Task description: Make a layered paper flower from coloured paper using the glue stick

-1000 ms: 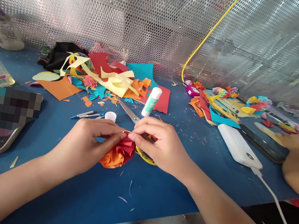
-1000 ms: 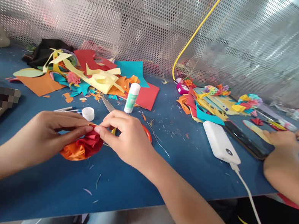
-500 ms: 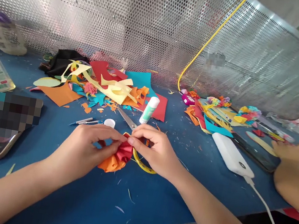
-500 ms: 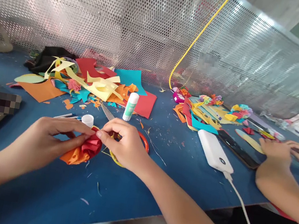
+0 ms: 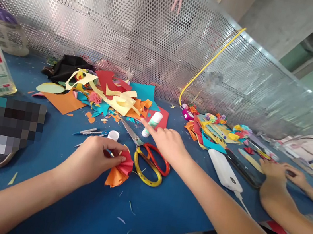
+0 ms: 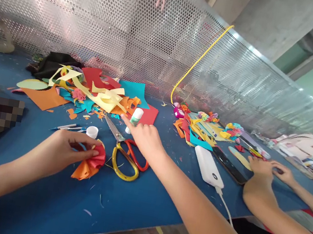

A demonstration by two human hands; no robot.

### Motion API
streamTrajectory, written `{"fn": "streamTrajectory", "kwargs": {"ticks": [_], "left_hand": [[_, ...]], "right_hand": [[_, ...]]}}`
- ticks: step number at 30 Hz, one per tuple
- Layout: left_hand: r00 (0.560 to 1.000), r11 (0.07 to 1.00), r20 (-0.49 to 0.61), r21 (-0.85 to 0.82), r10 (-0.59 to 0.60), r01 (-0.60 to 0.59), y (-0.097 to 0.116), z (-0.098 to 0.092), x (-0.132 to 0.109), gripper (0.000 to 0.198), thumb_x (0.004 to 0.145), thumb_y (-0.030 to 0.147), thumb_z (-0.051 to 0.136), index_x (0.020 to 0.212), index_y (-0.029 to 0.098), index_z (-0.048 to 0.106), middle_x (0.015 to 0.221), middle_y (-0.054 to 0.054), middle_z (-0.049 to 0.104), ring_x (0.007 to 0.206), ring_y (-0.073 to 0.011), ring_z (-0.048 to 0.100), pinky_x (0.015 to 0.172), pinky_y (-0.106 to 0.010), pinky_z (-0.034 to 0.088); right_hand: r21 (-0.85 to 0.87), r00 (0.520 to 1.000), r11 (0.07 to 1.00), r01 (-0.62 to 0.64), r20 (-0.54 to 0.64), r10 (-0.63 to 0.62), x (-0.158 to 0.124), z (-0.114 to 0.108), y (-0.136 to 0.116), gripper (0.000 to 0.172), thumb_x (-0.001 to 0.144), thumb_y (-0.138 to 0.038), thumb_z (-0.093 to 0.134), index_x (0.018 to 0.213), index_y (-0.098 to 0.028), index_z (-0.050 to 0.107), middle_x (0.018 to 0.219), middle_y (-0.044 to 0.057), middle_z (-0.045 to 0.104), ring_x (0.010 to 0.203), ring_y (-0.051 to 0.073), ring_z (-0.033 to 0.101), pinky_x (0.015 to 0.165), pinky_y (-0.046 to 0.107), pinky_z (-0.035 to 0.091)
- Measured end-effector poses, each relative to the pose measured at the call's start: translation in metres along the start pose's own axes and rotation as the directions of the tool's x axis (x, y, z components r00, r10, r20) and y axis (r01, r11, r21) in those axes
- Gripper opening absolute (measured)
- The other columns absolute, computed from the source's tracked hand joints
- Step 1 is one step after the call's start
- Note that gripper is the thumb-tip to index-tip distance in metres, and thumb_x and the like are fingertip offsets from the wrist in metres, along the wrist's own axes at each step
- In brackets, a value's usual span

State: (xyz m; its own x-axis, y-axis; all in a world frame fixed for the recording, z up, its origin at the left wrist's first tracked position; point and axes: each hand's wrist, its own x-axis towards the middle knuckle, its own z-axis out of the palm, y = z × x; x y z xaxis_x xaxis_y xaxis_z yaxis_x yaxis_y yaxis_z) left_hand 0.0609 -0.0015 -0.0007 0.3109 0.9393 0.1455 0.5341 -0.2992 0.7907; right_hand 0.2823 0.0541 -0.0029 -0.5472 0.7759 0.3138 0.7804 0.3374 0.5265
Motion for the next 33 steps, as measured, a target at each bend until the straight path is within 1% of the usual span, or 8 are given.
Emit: {"fn": "streamTrajectory", "kwargs": {"ticks": [6, 11, 14, 15, 17, 22, 29, 33], "left_hand": [[1.0, 1.0, 0.018, -0.012, 0.0, 0.001, -0.002, 0.001, -0.001, 0.027, 0.073, 0.036, 0.054, 0.089, 0.021, 0.07, 0.072, -0.002, 0.068, 0.063, -0.017, 0.06, 0.056, -0.025, 0.048], [1.0, 0.999, 0.018, -0.036, -0.021, 0.021, -0.004, 0.003, -0.001, 0.025, 0.073, 0.033, 0.054, 0.089, 0.02, 0.069, 0.073, -0.002, 0.068, 0.064, -0.0167, 0.061, 0.057, -0.026, 0.048], [0.999, 0.994, -0.011, -0.102, -0.036, 0.034, -0.007, 0.005, -0.001, 0.025, 0.072, 0.032, 0.055, 0.089, 0.019, 0.066, 0.075, -0.002, 0.069, 0.066, -0.0172, 0.062, 0.059, -0.026, 0.049], [0.999, 0.992, -0.02, -0.124, -0.04, 0.037, -0.008, 0.006, -0.001, 0.025, 0.072, 0.032, 0.055, 0.09, 0.018, 0.066, 0.076, -0.003, 0.069, 0.067, -0.0176, 0.063, 0.06, -0.026, 0.049], [0.998, 0.988, -0.031, -0.151, -0.046, 0.041, -0.009, 0.007, -0.001, 0.027, 0.072, 0.032, 0.055, 0.093, 0.018, 0.064, 0.077, -0.003, 0.07, 0.067, -0.018, 0.063, 0.06, -0.027, 0.049], [0.998, 0.988, -0.047, -0.148, -0.052, 0.045, -0.008, 0.01, -0.002, 0.028, 0.073, 0.03, 0.054, 0.098, 0.02, 0.062, 0.078, -0.002, 0.072, 0.064, -0.0173, 0.064, 0.056, -0.025, 0.05], [0.998, 0.994, -0.057, -0.102, -0.032, 0.026, -0.003, 0.011, -0.004, 0.02, 0.074, 0.027, 0.054, 0.091, 0.021, 0.063, 0.078, 0.0, 0.072, 0.065, -0.0166, 0.065, 0.058, -0.024, 0.05], [0.998, 0.996, -0.067, -0.087, -0.019, 0.013, -0.004, 0.012, -0.005, 0.018, 0.074, 0.026, 0.056, 0.09, 0.023, 0.063, 0.076, 0.002, 0.072, 0.063, -0.0152, 0.064, 0.057, -0.023, 0.049]], "right_hand": [[0.153, 0.992, 0.988, -0.001, -0.125, 0.02, 0.017, 0.023, 0.009, 0.046, 0.08, -0.005, 0.041, 0.122, -0.024, 0.049, 0.07, 0.006, 0.062, 0.066, 0.016, 0.056, 0.056, 0.024, 0.038], [0.351, 0.949, 0.928, -0.128, -0.23, 0.218, 0.009, 0.003, -0.001, 0.035, 0.087, -0.024, 0.04, 0.12, -0.014, 0.047, 0.068, 0.005, 0.061, 0.056, 0.014, 0.056, 0.052, 0.022, 0.039], [0.879, 0.836, 0.473, -0.063, -0.213, 0.506, -0.004, -0.014, -0.02, 0.033, 0.087, -0.036, 0.039, 0.107, -0.014, 0.053, 0.055, -0.001, 0.052, 0.047, 0.012, 0.05, 0.046, 0.023, 0.041], [0.935, 0.824, 0.353, -0.019, -0.185, 0.535, -0.007, -0.018, -0.026, 0.032, 0.085, -0.039, 0.043, 0.102, -0.015, 0.055, 0.054, -0.002, 0.05, 0.045, 0.011, 0.049, 0.045, 0.023, 0.041], [0.974, 0.844, 0.224, 0.015, -0.132, 0.519, -0.012, -0.023, -0.037, 0.03, 0.079, -0.042, 0.05, 0.092, -0.016, 0.058, 0.051, -0.004, 0.049, 0.042, 0.01, 0.045, 0.042, 0.023, 0.039], [0.979, 0.922, 0.203, -0.019, -0.061, 0.383, -0.012, -0.024, -0.046, 0.025, 0.074, -0.042, 0.055, 0.078, -0.018, 0.061, 0.048, -0.003, 0.048, 0.043, 0.011, 0.045, 0.04, 0.023, 0.037], [0.981, 0.932, 0.187, -0.053, -0.018, 0.361, -0.01, -0.024, -0.045, 0.025, 0.074, -0.042, 0.056, 0.067, -0.018, 0.058, 0.044, -0.003, 0.042, 0.057, 0.015, 0.054, 0.05, 0.024, 0.043], [0.98, 0.947, 0.196, -0.039, -0.027, 0.321, -0.01, -0.024, -0.046, 0.026, 0.075, -0.041, 0.055, 0.064, -0.018, 0.055, 0.05, -0.002, 0.049, 0.058, 0.014, 0.054, 0.051, 0.024, 0.043]]}}
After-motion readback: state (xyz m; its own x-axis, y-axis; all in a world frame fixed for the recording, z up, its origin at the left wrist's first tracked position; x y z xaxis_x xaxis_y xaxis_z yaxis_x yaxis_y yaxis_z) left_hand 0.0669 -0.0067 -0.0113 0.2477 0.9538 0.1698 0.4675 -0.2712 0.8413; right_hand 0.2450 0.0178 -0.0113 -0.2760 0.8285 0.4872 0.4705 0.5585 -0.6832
